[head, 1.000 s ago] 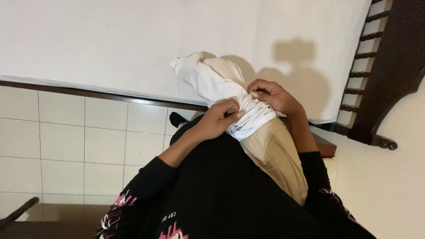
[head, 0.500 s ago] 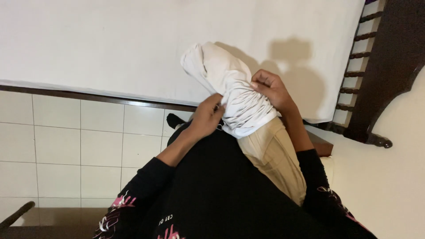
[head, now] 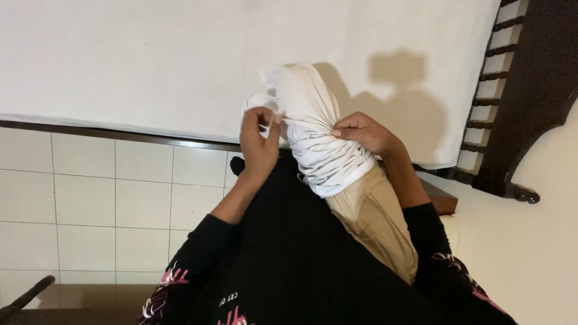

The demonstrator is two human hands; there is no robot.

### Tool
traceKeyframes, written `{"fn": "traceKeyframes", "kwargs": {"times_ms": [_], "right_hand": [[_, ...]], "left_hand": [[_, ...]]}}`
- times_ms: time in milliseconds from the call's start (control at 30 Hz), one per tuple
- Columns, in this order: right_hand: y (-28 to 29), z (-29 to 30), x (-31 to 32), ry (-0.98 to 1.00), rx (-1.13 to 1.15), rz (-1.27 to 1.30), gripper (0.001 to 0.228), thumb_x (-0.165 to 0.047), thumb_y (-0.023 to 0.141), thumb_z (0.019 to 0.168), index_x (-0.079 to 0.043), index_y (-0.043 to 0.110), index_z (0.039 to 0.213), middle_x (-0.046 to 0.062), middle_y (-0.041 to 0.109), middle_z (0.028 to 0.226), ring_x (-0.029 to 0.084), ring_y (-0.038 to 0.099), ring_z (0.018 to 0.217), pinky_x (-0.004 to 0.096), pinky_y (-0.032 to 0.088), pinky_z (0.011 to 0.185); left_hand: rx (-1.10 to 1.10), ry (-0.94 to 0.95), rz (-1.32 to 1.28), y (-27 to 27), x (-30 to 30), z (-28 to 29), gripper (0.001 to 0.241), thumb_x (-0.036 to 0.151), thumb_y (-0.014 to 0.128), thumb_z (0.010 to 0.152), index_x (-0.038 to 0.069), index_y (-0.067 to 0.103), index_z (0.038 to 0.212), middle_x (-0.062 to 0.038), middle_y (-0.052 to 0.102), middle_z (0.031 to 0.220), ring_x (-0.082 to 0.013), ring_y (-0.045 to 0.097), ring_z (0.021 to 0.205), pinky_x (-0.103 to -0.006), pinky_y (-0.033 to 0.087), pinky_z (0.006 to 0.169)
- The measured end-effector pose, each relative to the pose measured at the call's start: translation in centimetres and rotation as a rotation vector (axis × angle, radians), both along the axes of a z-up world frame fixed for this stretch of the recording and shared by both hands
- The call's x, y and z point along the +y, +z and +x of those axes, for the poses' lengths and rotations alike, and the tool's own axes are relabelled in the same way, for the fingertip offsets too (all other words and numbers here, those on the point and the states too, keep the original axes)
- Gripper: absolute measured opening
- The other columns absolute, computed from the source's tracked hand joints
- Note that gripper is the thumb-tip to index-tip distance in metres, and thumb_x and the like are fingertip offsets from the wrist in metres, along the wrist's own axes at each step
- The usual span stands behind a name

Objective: The person holds a pillow and a white pillowcase, opens the case, and works the pillow into it by pulling the fabric over the pillow. They then gather the open end, pull the drawstring, and tie it closed before smoothing the covered pillow on the bed.

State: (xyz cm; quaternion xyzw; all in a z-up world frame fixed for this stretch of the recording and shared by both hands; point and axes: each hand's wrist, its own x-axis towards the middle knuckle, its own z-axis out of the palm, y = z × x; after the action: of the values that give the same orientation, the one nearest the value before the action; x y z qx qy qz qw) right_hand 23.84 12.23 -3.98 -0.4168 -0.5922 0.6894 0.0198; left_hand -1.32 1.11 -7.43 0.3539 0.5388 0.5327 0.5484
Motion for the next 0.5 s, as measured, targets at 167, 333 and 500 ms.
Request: {"fn": "traceKeyframes", "kwargs": {"times_ms": [167,333,500], "right_hand": [[0.3,-1.3,0.4,0.066,0.014,-0.065,0.030,-0.016,0.063,0.100,0.001,0.064,0.076,-0.007,0.052,0.067,0.003,0.044,0.067,0.023,0.041,0.063],[-1.6,-1.0,-0.1,0.028,0.054,0.010,0.034,-0.015,0.066,0.104,-0.001,0.054,0.075,-0.006,0.045,0.070,0.005,0.041,0.069,0.024,0.039,0.064],[2.6,-4.2,0.2,-0.283,0.107,0.083,0.011,0.000,0.057,0.082,-0.003,0.059,0.092,-0.003,0.061,0.086,0.008,0.055,0.082,0.023,0.046,0.079]], "left_hand": [[0.854,0.104,0.384,4.9,4.4,-0.5,0.042,0.019,0.079,0.085,-0.002,0.066,0.119,-0.015,0.061,0.107,-0.0322,0.055,0.097,-0.0433,0.046,0.082],[0.990,-0.123,0.363,1.4,4.7,1.7,0.012,0.006,0.074,0.082,0.004,0.069,0.093,-0.013,0.061,0.094,-0.0332,0.058,0.093,-0.0441,0.047,0.079],[0.694,-0.289,0.512,4.2,3.1,2.2,0.007,0.001,0.072,0.085,0.002,0.066,0.089,-0.012,0.060,0.087,-0.0325,0.060,0.090,-0.0440,0.048,0.080]]}}
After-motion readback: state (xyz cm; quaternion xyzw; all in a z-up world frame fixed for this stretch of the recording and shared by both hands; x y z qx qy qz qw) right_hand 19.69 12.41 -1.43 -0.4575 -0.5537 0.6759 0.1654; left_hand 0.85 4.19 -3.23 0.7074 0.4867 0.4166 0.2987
